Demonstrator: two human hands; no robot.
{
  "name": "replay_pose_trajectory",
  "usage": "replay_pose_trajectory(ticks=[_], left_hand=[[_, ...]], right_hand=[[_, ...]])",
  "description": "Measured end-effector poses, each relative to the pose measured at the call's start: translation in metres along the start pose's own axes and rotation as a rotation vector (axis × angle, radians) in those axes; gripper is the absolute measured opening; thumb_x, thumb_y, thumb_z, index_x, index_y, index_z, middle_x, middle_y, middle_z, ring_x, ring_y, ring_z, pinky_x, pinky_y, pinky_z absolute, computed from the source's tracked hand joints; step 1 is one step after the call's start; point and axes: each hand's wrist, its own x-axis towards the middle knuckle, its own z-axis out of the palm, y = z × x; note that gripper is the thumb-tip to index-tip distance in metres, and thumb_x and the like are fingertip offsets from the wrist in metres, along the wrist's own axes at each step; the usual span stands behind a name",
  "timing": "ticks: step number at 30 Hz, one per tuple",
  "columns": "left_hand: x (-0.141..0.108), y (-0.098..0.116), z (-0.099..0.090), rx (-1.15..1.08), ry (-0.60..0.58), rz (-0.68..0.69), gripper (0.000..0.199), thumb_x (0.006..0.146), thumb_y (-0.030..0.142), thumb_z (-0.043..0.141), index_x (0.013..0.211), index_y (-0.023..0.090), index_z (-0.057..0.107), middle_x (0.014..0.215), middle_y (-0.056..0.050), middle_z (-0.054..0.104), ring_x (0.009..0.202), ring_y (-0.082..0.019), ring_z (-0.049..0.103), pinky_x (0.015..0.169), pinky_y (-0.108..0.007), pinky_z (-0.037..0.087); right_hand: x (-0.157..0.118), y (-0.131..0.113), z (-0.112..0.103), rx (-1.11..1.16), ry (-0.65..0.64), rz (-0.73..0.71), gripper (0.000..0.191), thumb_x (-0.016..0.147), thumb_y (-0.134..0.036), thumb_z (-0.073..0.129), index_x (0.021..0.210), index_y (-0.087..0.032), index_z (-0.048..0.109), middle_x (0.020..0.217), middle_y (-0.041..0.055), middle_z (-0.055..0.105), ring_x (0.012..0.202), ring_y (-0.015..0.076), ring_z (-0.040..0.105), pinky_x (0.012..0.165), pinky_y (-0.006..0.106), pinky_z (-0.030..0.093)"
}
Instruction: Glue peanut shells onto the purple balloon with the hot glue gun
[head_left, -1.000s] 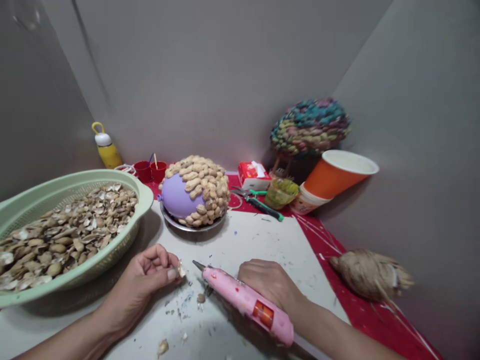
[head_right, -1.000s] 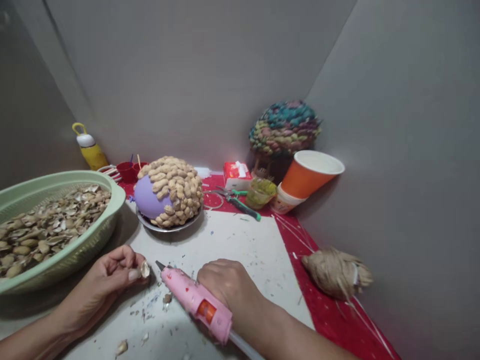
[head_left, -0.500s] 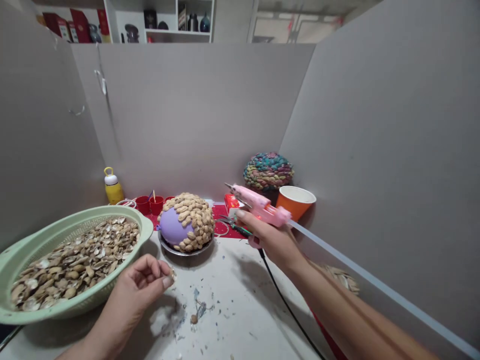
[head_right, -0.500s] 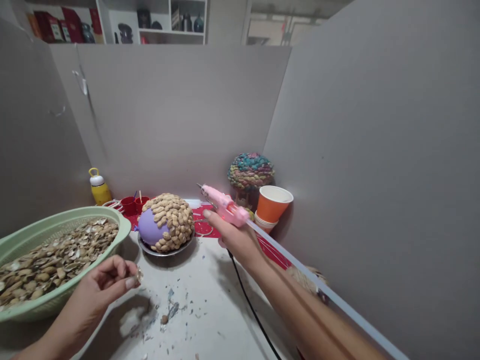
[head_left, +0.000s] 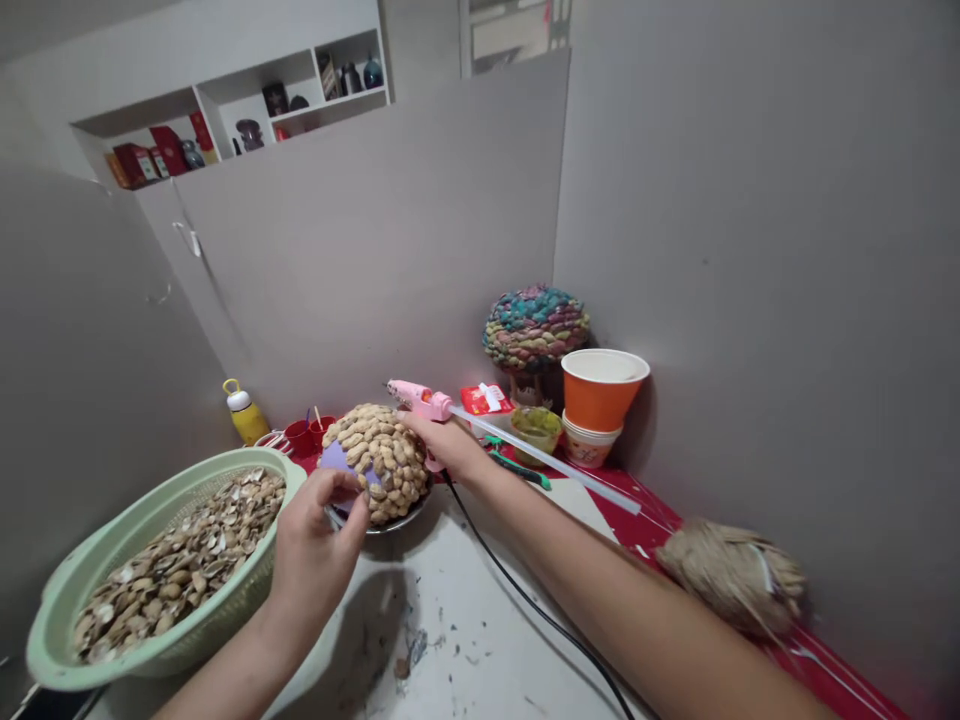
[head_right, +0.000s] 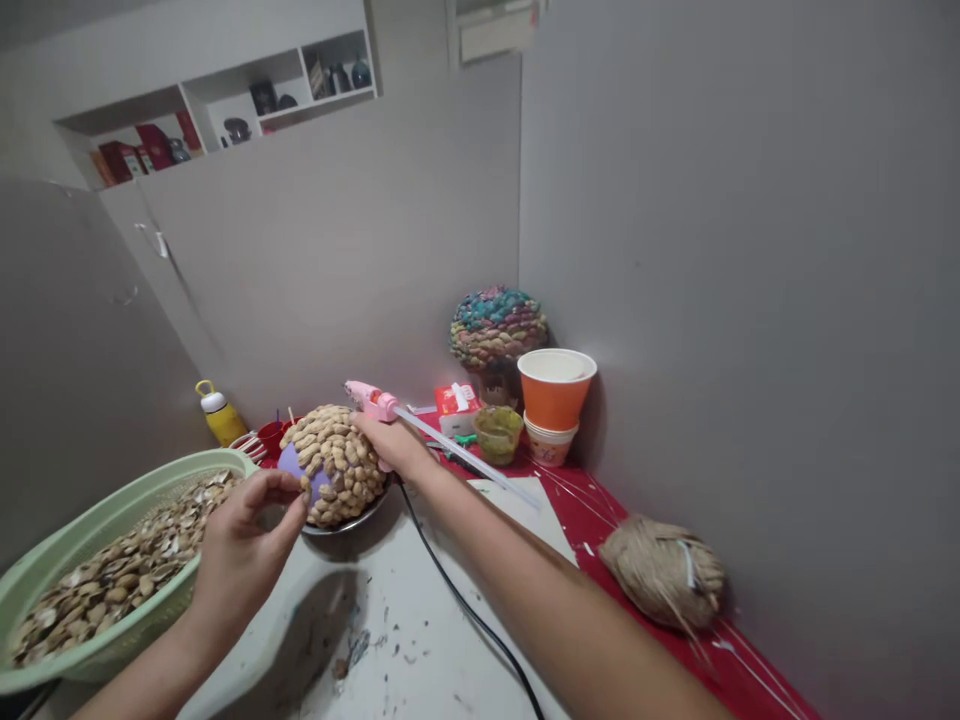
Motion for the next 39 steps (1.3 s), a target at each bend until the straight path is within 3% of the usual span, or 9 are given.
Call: replay_pose_trajectory(ticks=[7,12,20,39], left_hand=[[0.004,-0.003,0.017,0.128,0.010,0.051,0.001,0.081,0.019,0.060,0.081,0.020,0.060,0.074,0.000,0.064,0.065,-0.015,0.061,0.064,-0.027,0.048],[0.005,-0.008,0.023,0.175,0.032,0.086,0.002,0.082,0.018,0.060,0.084,0.019,0.060,0.078,-0.001,0.065,0.070,-0.017,0.063,0.068,-0.029,0.048],[0.005,-0.008,0.026,0.224,0.032,0.155,0.005,0.083,0.016,0.059,0.086,0.020,0.060,0.079,-0.001,0.064,0.071,-0.017,0.063,0.069,-0.028,0.048],[0.007,-0.010,0.026,0.237,0.076,0.303,0.006,0.085,0.014,0.060,0.088,0.019,0.063,0.082,-0.003,0.068,0.077,-0.017,0.065,0.072,-0.029,0.052]], right_hand=[[-0.006,-0.006,-0.006,-0.067,0.049,0.006,0.025,0.074,-0.042,0.065,0.069,-0.018,0.061,0.053,-0.0036,0.048,0.051,0.0140,0.044,0.046,0.025,0.034],[-0.008,-0.005,-0.006,-0.092,0.063,-0.072,0.025,0.074,-0.042,0.064,0.064,-0.018,0.060,0.056,-0.0024,0.049,0.057,0.0149,0.047,0.053,0.026,0.038],[-0.007,-0.003,-0.007,-0.108,0.052,-0.156,0.026,0.077,-0.041,0.062,0.085,-0.017,0.068,0.074,0.0012,0.062,0.074,0.0192,0.056,0.067,0.028,0.046],[-0.010,-0.005,-0.007,-0.156,0.068,-0.174,0.023,0.078,-0.040,0.059,0.083,-0.018,0.064,0.071,0.0006,0.059,0.072,0.0186,0.055,0.062,0.027,0.042]])
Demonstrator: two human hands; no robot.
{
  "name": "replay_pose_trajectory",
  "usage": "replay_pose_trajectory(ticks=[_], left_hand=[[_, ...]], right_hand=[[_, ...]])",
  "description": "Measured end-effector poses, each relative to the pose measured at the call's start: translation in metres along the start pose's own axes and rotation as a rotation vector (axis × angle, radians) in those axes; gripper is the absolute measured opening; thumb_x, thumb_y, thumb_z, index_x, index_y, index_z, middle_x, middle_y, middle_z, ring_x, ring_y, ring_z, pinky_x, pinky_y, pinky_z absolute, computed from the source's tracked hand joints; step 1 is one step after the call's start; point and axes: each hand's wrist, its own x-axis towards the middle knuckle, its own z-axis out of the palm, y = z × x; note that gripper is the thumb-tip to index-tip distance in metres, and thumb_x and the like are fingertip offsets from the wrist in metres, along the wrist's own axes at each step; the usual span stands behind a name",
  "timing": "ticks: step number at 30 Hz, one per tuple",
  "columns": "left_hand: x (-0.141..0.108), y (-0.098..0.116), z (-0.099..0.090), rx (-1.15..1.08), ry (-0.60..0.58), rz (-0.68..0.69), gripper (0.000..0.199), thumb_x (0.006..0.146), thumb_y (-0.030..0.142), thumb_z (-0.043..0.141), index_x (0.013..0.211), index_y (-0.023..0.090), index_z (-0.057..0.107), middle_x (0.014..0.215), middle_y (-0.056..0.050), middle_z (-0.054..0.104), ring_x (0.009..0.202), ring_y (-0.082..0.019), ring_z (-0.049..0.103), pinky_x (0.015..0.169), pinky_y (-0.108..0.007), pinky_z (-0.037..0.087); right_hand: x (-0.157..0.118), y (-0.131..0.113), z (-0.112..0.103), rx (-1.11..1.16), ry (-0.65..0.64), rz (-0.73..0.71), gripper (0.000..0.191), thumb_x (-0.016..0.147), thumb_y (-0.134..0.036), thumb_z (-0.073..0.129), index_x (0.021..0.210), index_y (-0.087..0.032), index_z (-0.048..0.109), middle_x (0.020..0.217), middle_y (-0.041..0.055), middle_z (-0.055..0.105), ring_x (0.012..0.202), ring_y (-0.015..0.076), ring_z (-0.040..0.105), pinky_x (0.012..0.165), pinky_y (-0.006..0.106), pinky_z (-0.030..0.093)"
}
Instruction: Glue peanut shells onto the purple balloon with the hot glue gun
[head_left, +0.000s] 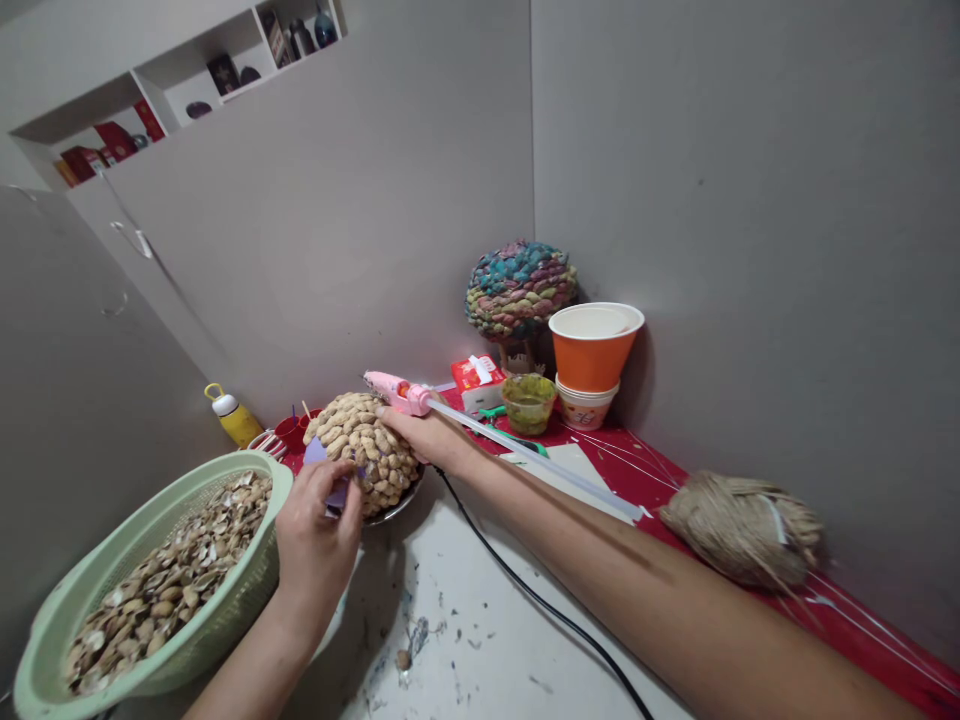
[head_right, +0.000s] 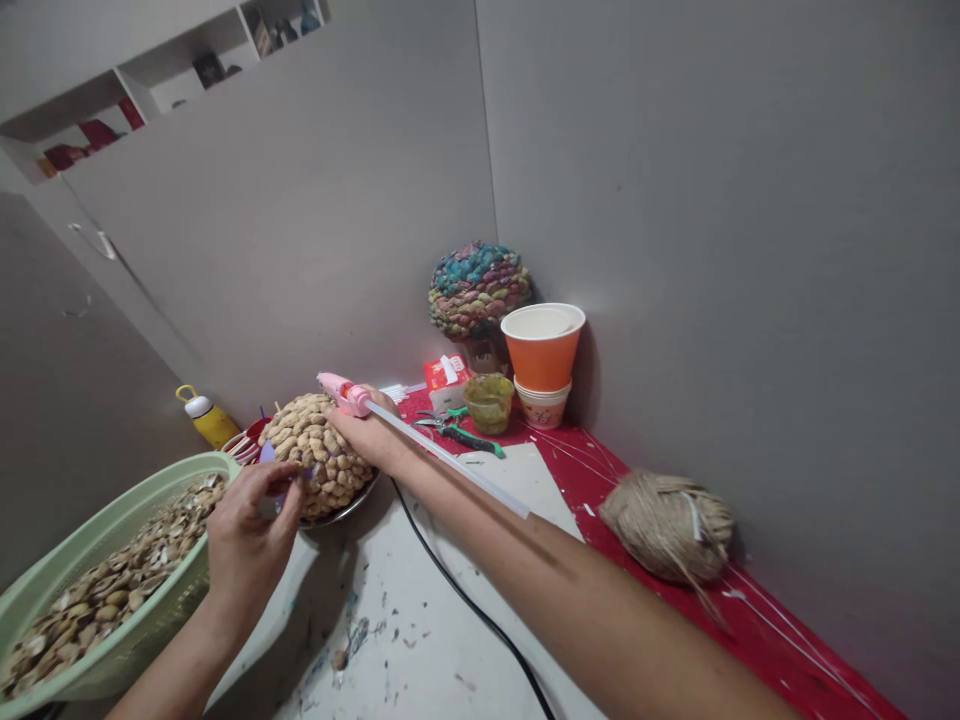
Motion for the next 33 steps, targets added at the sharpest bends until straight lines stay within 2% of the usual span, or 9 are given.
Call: replay_pose_trajectory(ticks=[5,9,15,19,22,25,28,33], left_hand=[[-0.003,-0.005,0.003,-0.011,0.008,0.039,0.008,0.086,0.014,0.060,0.092,0.017,0.064,0.086,-0.006,0.069,0.080,-0.018,0.067,0.074,-0.030,0.054],[-0.005,-0.010,0.004,-0.016,0.003,0.065,0.011,0.085,0.014,0.061,0.094,0.017,0.065,0.088,-0.008,0.069,0.081,-0.019,0.068,0.074,-0.032,0.055],[-0.005,-0.012,0.001,-0.082,0.001,0.043,0.013,0.085,0.015,0.060,0.096,0.019,0.065,0.090,-0.006,0.070,0.083,-0.019,0.068,0.074,-0.030,0.055],[-0.009,-0.011,0.001,-0.124,0.032,-0.068,0.010,0.086,0.016,0.060,0.095,0.020,0.062,0.082,-0.001,0.068,0.073,-0.015,0.065,0.068,-0.027,0.052],[-0.012,-0.012,0.001,-0.146,0.085,-0.175,0.006,0.087,0.017,0.059,0.090,0.022,0.058,0.077,0.001,0.062,0.068,-0.014,0.060,0.065,-0.026,0.049],[-0.014,-0.012,0.003,-0.165,0.144,-0.264,0.007,0.087,0.019,0.060,0.089,0.022,0.054,0.092,-0.003,0.061,0.090,-0.019,0.060,0.083,-0.033,0.049],[-0.014,-0.012,0.007,-0.223,0.138,-0.364,0.012,0.085,0.023,0.063,0.091,0.023,0.053,0.115,-0.008,0.058,0.114,-0.024,0.054,0.101,-0.043,0.040],[-0.009,-0.013,0.015,-0.406,0.088,-0.546,0.017,0.083,0.026,0.064,0.095,0.024,0.052,0.132,-0.009,0.053,0.125,-0.026,0.049,0.109,-0.050,0.033]], right_hand=[[0.000,-0.001,0.000,-0.015,0.005,-0.003,0.020,0.078,-0.039,0.060,0.074,-0.019,0.058,0.066,-0.0001,0.054,0.070,0.0189,0.053,0.063,0.028,0.042],[-0.001,0.000,0.000,-0.010,0.008,-0.026,0.019,0.078,-0.038,0.060,0.078,-0.020,0.058,0.072,0.0008,0.057,0.074,0.0199,0.055,0.066,0.029,0.044],[-0.004,0.001,0.002,-0.050,-0.054,-0.184,0.025,0.074,-0.040,0.070,0.080,-0.018,0.061,0.086,0.0040,0.058,0.087,0.0220,0.058,0.082,0.033,0.046],[-0.008,0.003,0.005,-0.098,-0.086,-0.274,0.037,0.073,-0.040,0.074,0.097,-0.014,0.062,0.108,0.0112,0.056,0.103,0.0257,0.055,0.096,0.038,0.043],[-0.010,0.007,0.007,-0.116,-0.101,-0.294,0.042,0.076,-0.043,0.072,0.102,-0.012,0.062,0.111,0.0137,0.056,0.106,0.0266,0.056,0.098,0.039,0.043],[-0.010,0.011,0.009,-0.122,-0.093,-0.294,0.040,0.078,-0.045,0.070,0.102,-0.014,0.062,0.112,0.0124,0.056,0.106,0.0253,0.057,0.098,0.038,0.043],[-0.011,0.013,0.010,-0.126,-0.080,-0.284,0.038,0.078,-0.043,0.070,0.104,-0.017,0.062,0.113,0.0103,0.056,0.106,0.0243,0.057,0.098,0.037,0.044],[-0.012,0.011,0.009,-0.130,-0.104,-0.286,0.035,0.077,-0.043,0.070,0.099,-0.017,0.063,0.113,0.0103,0.056,0.107,0.0248,0.057,0.097,0.037,0.045]])
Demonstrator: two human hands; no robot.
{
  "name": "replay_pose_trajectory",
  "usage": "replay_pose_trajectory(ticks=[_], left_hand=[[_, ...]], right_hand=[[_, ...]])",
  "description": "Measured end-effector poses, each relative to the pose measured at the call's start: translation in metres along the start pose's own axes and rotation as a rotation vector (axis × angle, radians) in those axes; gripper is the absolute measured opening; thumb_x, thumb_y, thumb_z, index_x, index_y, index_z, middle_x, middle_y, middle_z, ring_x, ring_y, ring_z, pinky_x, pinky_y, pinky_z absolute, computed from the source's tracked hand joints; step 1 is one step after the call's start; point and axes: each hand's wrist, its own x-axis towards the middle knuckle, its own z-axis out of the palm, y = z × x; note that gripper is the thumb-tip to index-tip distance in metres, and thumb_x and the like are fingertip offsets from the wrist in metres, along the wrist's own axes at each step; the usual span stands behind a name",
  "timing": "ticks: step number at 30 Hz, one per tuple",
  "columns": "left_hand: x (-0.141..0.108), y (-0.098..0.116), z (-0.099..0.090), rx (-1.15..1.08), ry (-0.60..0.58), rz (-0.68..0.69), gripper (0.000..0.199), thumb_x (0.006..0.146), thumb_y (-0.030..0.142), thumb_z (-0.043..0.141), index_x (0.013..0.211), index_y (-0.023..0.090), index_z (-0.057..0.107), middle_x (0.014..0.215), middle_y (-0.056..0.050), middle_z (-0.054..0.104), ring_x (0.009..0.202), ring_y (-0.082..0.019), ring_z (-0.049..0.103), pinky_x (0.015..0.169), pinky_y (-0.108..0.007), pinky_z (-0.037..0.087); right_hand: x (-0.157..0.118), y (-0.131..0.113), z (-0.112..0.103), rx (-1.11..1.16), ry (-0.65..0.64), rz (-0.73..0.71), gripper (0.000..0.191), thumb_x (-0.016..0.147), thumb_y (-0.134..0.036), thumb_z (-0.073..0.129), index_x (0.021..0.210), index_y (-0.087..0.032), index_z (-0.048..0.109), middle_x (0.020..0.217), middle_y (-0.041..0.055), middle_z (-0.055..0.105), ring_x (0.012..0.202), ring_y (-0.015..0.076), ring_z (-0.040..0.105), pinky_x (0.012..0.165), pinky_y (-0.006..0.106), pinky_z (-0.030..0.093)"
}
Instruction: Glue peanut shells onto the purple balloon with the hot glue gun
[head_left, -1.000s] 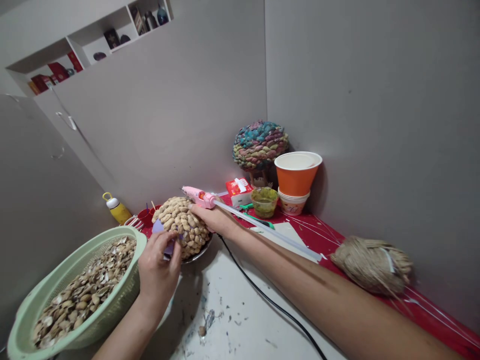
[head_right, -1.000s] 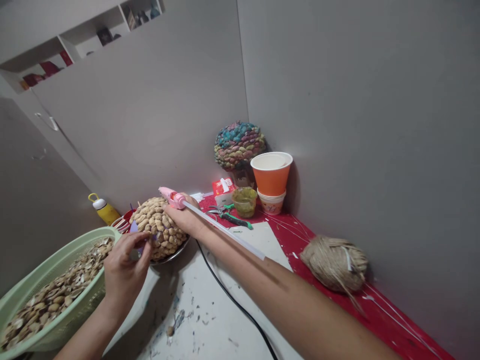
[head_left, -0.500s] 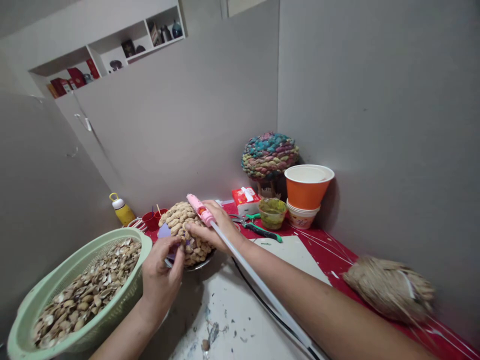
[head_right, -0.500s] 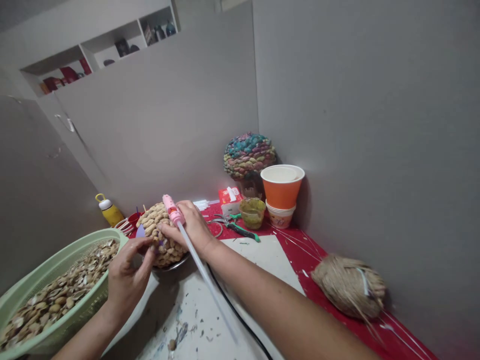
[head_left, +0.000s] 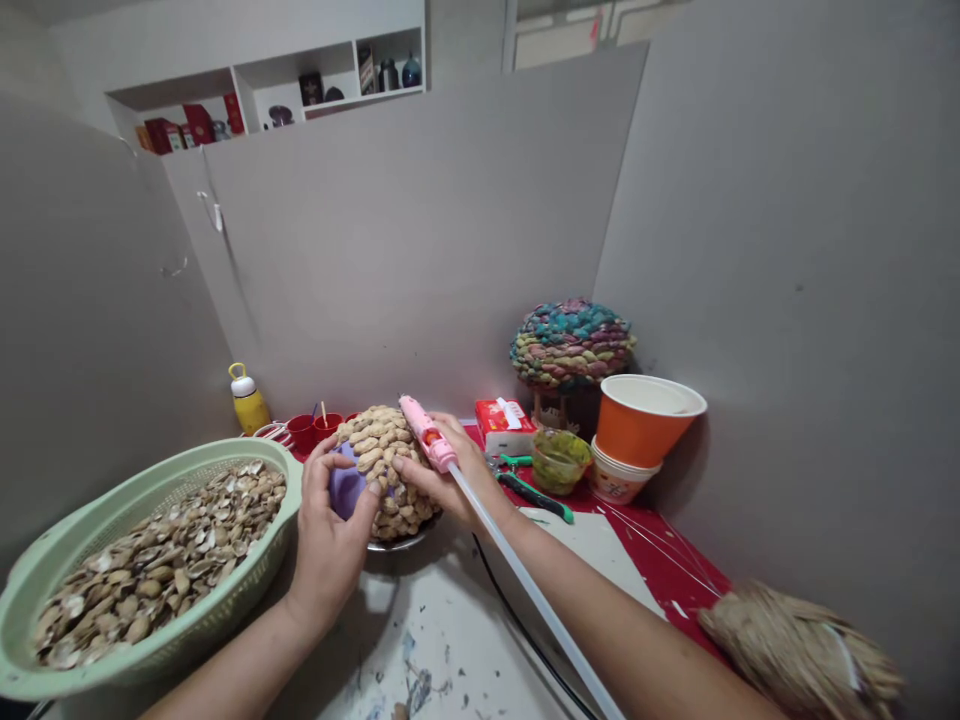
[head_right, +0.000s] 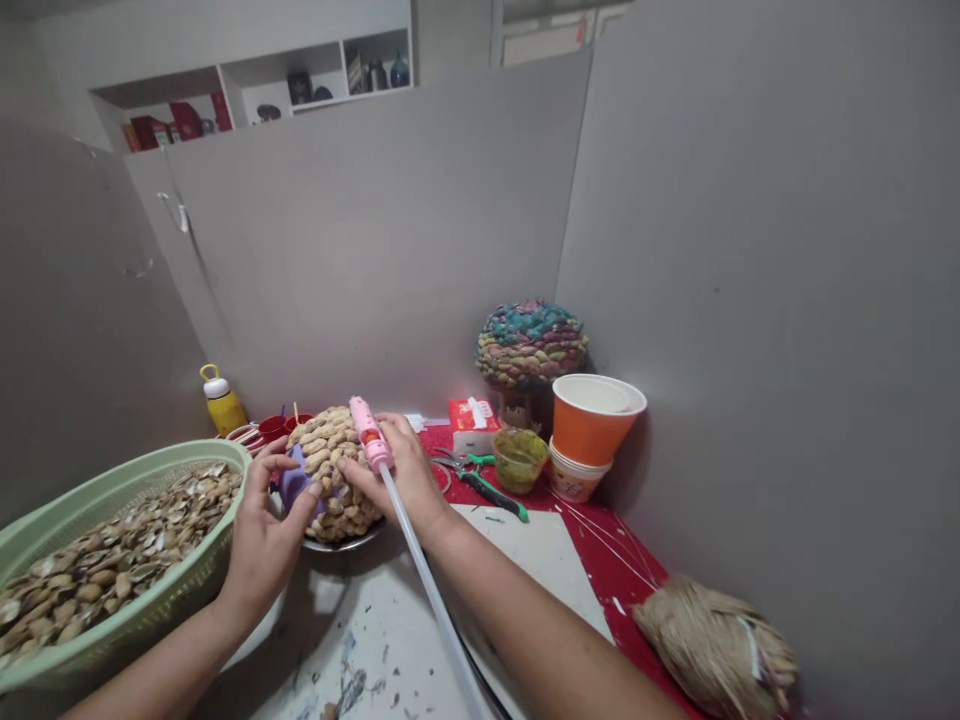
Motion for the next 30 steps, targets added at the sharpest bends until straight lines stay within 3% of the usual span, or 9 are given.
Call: replay_pose_trajectory(ticks=[10,30], left_hand=[[0.003,-0.001,0.003,-0.119,-0.055,-0.108,0.022,0.081,0.024,0.063,0.099,0.025,0.051,0.138,-0.009,0.051,0.129,-0.026,0.048,0.112,-0.050,0.032],[0.003,-0.005,0.004,-0.041,-0.033,0.014,0.022,0.082,0.023,0.063,0.100,0.025,0.052,0.135,-0.009,0.054,0.127,-0.026,0.049,0.110,-0.050,0.033]], right_hand=[[-0.001,0.002,0.003,0.003,0.025,-0.012,0.036,0.076,-0.044,0.070,0.100,-0.017,0.063,0.113,0.0106,0.057,0.106,0.0250,0.057,0.097,0.038,0.045],[-0.005,-0.010,0.002,-0.038,-0.030,-0.025,0.037,0.077,-0.043,0.073,0.099,-0.016,0.060,0.117,0.0137,0.052,0.111,0.0268,0.055,0.100,0.038,0.045]])
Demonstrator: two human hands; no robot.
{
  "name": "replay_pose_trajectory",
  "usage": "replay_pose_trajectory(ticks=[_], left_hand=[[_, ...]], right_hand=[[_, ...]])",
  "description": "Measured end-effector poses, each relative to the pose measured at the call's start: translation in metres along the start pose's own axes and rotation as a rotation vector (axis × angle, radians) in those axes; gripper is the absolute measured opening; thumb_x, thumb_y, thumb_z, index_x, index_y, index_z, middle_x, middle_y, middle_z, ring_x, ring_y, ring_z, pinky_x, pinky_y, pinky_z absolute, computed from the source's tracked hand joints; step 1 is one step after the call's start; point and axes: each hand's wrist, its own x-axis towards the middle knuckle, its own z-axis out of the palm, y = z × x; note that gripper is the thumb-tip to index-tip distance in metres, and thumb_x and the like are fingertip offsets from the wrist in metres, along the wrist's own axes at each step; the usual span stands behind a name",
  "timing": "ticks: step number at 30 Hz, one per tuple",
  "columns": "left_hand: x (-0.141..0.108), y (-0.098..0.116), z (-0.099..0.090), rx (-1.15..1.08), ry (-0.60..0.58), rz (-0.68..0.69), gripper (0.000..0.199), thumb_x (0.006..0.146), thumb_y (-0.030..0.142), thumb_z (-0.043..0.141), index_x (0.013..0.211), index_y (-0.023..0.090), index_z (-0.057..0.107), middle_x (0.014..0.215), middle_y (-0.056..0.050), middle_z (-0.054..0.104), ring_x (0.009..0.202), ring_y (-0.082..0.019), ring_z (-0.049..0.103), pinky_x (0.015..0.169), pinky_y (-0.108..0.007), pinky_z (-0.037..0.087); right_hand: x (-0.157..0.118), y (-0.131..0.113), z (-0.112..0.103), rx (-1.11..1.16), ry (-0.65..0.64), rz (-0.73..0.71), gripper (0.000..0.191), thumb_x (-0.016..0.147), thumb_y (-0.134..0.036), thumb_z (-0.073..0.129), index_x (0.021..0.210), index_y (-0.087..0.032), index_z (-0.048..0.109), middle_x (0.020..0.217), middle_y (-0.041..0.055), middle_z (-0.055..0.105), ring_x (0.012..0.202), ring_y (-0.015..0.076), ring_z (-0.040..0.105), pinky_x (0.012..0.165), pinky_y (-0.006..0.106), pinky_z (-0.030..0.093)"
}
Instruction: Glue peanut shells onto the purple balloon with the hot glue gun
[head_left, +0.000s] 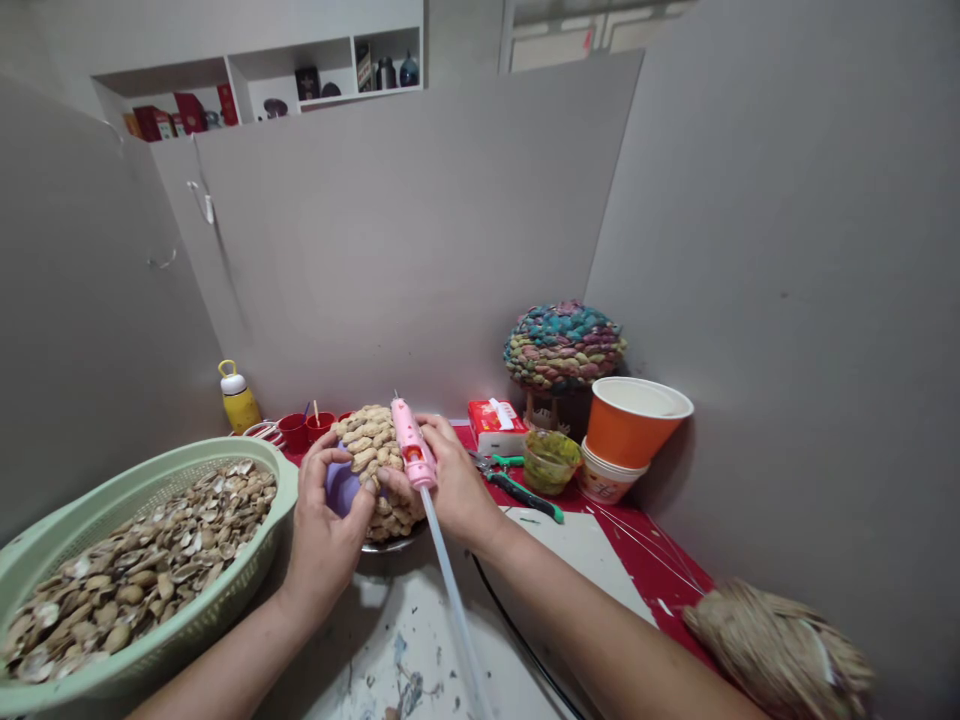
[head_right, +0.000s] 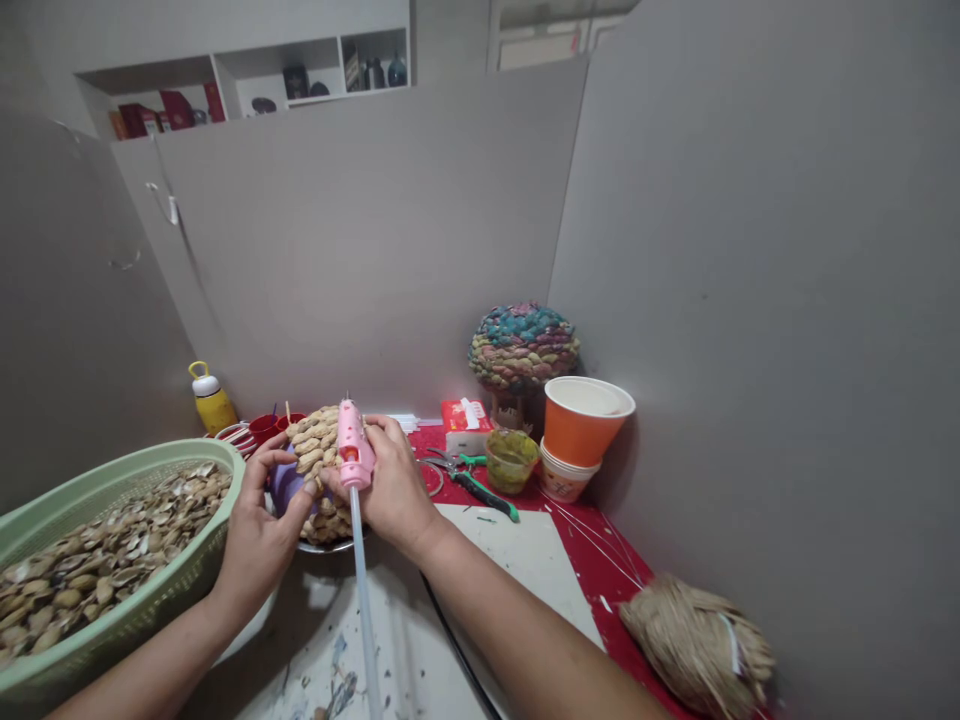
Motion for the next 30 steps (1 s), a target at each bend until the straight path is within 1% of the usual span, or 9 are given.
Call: replay_pose_trajectory(ticks=[6,10,13,17,25,30], left_hand=[[0.0011,-0.0013,-0.0011,0.016,-0.006,-0.008,0.021,0.083,0.026,0.063,0.101,0.024,0.052,0.135,-0.009,0.053,0.128,-0.027,0.049,0.111,-0.050,0.033],[0.0005,-0.0026,-0.0045,-0.004,-0.040,0.003,0.023,0.085,0.027,0.060,0.107,0.025,0.052,0.137,-0.009,0.051,0.129,-0.026,0.047,0.112,-0.050,0.033],[-0.0010,-0.0030,-0.0058,0.029,-0.041,0.019,0.029,0.083,0.027,0.063,0.110,0.025,0.051,0.137,-0.009,0.050,0.129,-0.027,0.047,0.111,-0.051,0.033],[-0.0022,-0.0026,-0.0045,0.063,-0.043,0.028,0.031,0.082,0.026,0.063,0.111,0.025,0.050,0.138,-0.009,0.050,0.129,-0.027,0.046,0.112,-0.052,0.033],[-0.0003,-0.0025,-0.0020,0.042,-0.033,0.014,0.035,0.082,0.026,0.064,0.113,0.025,0.050,0.138,-0.009,0.049,0.129,-0.027,0.047,0.112,-0.053,0.032],[-0.0002,-0.0033,-0.0010,0.022,-0.021,0.007,0.038,0.080,0.024,0.065,0.115,0.024,0.050,0.138,-0.010,0.049,0.129,-0.027,0.047,0.113,-0.052,0.031]], right_hand=[[-0.0020,-0.0028,0.0010,-0.019,-0.018,-0.002,0.041,0.076,-0.039,0.073,0.106,-0.015,0.060,0.121,0.0150,0.050,0.113,0.0268,0.054,0.102,0.038,0.044],[-0.0028,-0.0023,0.0020,-0.026,-0.012,-0.008,0.039,0.075,-0.037,0.074,0.105,-0.015,0.060,0.121,0.0146,0.050,0.114,0.0269,0.054,0.102,0.038,0.044],[-0.0026,-0.0015,0.0029,-0.028,-0.006,-0.010,0.038,0.075,-0.037,0.074,0.104,-0.016,0.060,0.121,0.0141,0.050,0.113,0.0269,0.054,0.102,0.039,0.044],[-0.0027,-0.0013,0.0029,-0.032,0.001,-0.006,0.037,0.076,-0.036,0.074,0.103,-0.016,0.060,0.121,0.0138,0.051,0.113,0.0271,0.055,0.102,0.040,0.044],[-0.0044,-0.0036,0.0042,-0.028,0.012,0.015,0.039,0.076,-0.043,0.072,0.101,-0.014,0.061,0.121,0.0163,0.050,0.113,0.0304,0.055,0.101,0.043,0.045],[-0.0055,-0.0040,0.0077,-0.066,0.032,0.025,0.040,0.074,-0.043,0.074,0.100,-0.015,0.060,0.122,0.0161,0.049,0.114,0.0298,0.054,0.102,0.043,0.044]])
